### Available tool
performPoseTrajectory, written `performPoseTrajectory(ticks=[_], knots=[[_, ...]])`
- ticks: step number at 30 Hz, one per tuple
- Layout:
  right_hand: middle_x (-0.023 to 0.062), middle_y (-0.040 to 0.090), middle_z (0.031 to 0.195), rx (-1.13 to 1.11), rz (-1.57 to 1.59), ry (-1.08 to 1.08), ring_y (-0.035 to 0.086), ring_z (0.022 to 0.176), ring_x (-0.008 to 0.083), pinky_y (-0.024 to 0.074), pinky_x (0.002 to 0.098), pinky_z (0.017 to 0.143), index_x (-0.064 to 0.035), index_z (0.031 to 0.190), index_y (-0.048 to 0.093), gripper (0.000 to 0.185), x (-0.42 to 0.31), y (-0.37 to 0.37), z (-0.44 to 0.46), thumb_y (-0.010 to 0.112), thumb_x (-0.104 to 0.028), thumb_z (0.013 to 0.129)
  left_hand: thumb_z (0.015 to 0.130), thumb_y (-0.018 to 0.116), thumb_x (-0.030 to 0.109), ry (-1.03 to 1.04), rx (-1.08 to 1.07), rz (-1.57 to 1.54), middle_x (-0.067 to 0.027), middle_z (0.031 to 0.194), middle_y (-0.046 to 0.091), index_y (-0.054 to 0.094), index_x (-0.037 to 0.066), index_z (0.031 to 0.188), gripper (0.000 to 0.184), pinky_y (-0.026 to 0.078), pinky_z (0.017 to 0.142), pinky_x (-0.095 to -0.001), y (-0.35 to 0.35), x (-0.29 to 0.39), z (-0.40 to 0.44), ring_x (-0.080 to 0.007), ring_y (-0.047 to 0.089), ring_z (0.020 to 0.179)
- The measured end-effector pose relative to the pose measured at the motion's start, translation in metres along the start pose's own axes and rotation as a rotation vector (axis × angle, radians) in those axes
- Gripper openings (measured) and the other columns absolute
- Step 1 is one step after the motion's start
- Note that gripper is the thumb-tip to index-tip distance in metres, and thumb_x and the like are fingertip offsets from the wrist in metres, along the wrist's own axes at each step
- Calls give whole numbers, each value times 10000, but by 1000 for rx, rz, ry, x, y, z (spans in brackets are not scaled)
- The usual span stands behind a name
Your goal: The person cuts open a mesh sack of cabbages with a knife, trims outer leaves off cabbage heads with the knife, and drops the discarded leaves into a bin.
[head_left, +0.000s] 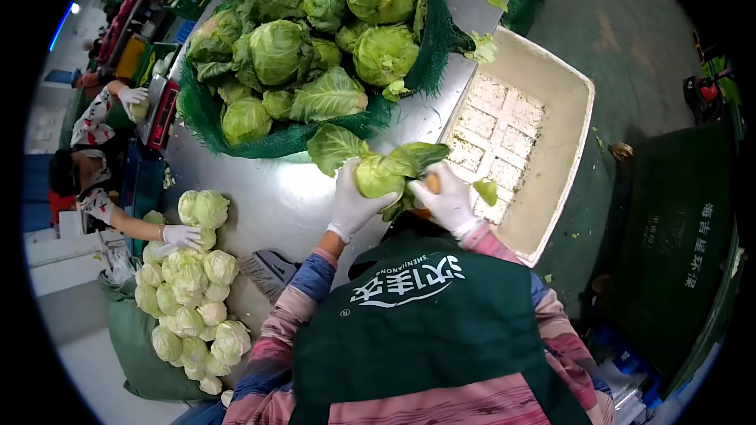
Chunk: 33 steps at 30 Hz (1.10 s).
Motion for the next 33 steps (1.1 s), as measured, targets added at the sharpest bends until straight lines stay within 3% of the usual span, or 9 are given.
performPoseTrajectory(ticks=[2,4,11,16,19,21,25,29,33], knots=[[134,581,920,35,-197,-246,612,783,336,490,411,681,-62,938,555,416,-36,16,6,736,-395,767,578,868,335,5,23,21,-222,1223,469,376,-55,1301,958,378,1015,-399,10,6,6,-346,466,1170],[133,574,886,91,-222,-245,610,753,341,489,419,675,-72,910,547,397,-35,26,22,734,-392,767,568,866,329,158,12,193,-233,1225,464,359,-69,1309,982,377,1014,-412,17,21,10,-365,462,1166],[188,639,813,46,-323,-119,620,765,385,493,454,685,-63,850,555,333,4,50,84,673,-372,807,582,870,358,179,-53,155,-242,1223,468,365,-56,1308,977,382,1009,-426,11,9,18,-388,466,1154],[193,673,918,32,-429,248,639,880,377,495,439,779,-88,1063,612,420,68,1,85,656,-418,806,571,867,387,324,-136,123,-225,1249,445,376,-21,1307,974,379,1025,-427,6,20,3,-378,456,1178],[186,647,1019,98,-430,132,632,895,372,495,429,767,-108,1160,568,479,43,-24,47,646,-450,834,555,870,394,277,-69,133,-202,1244,432,390,-2,1306,975,365,1030,-439,2,14,-7,-365,428,1194],[169,635,975,112,-405,-62,636,839,351,500,419,718,-125,1134,578,340,15,-23,20,609,-350,880,558,865,398,74,12,140,-189,1232,426,402,6,1304,961,360,1024,-446,-2,5,-6,-358,413,1187],[146,651,826,-44,-507,-196,633,655,355,510,440,584,-140,1124,551,274,1,-4,-11,576,-282,890,581,855,401,86,44,106,-231,1202,436,373,-26,1315,977,367,1016,-429,1,10,1,-365,435,1163],[178,629,658,-260,-594,-80,631,625,371,499,470,571,-105,1089,533,279,22,8,-18,549,-310,900,594,850,397,30,41,54,-253,1229,425,281,-95,1329,1052,355,1031,-435,5,-6,4,-388,424,1188],[201,632,672,-304,-525,-18,631,636,392,503,494,601,-62,1030,535,266,24,19,-17,520,-299,910,603,848,396,28,22,61,-252,1230,420,291,-88,1326,1033,358,1027,-431,6,-9,7,-388,424,1185]])
Point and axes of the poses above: each hand's wrist, its own z-axis towards the middle knuckle, its own y-axis out of the palm, x = y × z, the point moved 8 cm from there along z, towards the middle knuckle
